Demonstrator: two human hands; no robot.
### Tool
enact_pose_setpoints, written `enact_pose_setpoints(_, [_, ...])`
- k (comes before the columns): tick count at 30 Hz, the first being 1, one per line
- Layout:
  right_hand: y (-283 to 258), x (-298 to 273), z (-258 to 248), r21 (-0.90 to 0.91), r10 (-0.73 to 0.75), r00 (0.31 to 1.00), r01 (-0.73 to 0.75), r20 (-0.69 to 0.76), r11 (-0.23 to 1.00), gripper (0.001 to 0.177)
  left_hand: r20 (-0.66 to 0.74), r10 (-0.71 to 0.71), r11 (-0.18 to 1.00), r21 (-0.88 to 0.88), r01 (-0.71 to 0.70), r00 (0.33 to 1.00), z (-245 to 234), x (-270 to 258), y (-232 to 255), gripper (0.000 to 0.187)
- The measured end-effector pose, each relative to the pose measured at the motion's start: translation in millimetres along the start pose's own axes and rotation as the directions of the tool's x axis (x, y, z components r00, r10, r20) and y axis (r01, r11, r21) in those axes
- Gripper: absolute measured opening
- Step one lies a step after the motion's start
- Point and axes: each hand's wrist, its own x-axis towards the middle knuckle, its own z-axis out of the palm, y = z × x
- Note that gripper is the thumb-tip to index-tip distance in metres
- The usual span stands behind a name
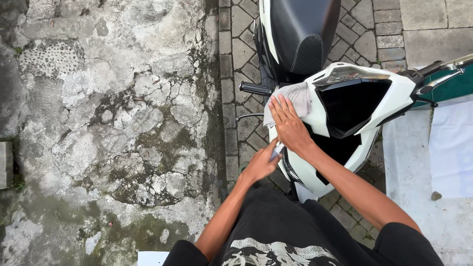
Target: The person cleans the front body panels and handlebars of a white scooter. They use a spray bottle to apply a cleaning solution and a white cloth to wipe the surfaces, focusing on the front cowl and the left handlebar area.
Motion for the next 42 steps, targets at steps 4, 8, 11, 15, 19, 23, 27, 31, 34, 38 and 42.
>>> enact_pose_setpoints(4, [-16,-19,17,0.008,0.029,0.997,-0.028,-0.076,1.000,0.062,-0.107,0.004,0.993,-0.117,-0.016,0.994,9,-22,-35,0.048])
enact_pose_setpoints(8, [-33,-38,33,0.050,0.067,0.988,-0.061,-0.136,0.997,0.061,-0.220,-0.019,0.963,-0.265,-0.041,0.975,11,-36,-44,0.047])
enact_pose_setpoints(11, [-38,-46,27,0.046,0.099,0.983,-0.093,-0.155,0.995,0.063,-0.261,-0.013,0.956,-0.288,-0.065,0.965,9,-41,-38,0.046])
enact_pose_setpoints(15, [-31,-55,13,-0.008,0.090,0.986,-0.092,-0.140,0.996,0.070,-0.334,0.034,0.953,-0.273,-0.131,0.942,7,-41,-44,0.045])
enact_pose_setpoints(19, [-35,-55,32,0.005,0.093,0.984,-0.093,-0.154,0.996,0.073,-0.441,-0.010,0.888,-0.417,-0.196,0.897,4,-38,-51,0.041])
enact_pose_setpoints(23, [-47,-30,45,-0.057,0.129,0.973,-0.142,-0.191,0.988,0.068,-0.569,-0.107,0.798,-0.538,-0.271,0.816,-13,-27,-46,0.030])
enact_pose_setpoints(27, [-56,-11,59,0.025,0.064,0.987,-0.061,-0.150,0.998,0.065,-0.633,-0.068,0.763,-0.531,-0.369,0.771,-25,-24,-47,0.027])
enact_pose_setpoints(31, [-57,4,92,0.190,0.013,0.996,0.003,-0.084,0.982,0.066,-0.656,-0.061,0.766,-0.514,-0.386,0.752,-24,-25,-43,0.026])
enact_pose_setpoints(34, [-59,23,83,0.336,-0.024,0.999,0.038,-0.043,0.941,0.072,-0.664,-0.059,0.784,-0.492,-0.377,0.745,-21,-29,-45,0.025])
enact_pose_setpoints(38, [-47,24,74,0.290,-0.148,0.988,0.129,0.044,0.948,0.078,-0.664,-0.052,0.796,-0.478,-0.370,0.746,-12,-32,-49,0.022])
enact_pose_setpoints(42, [-38,12,69,0.046,-0.155,0.985,0.151,0.082,0.987,0.068,-0.666,-0.059,0.813,-0.465,-0.351,0.744,-7,-33,-50,0.022])
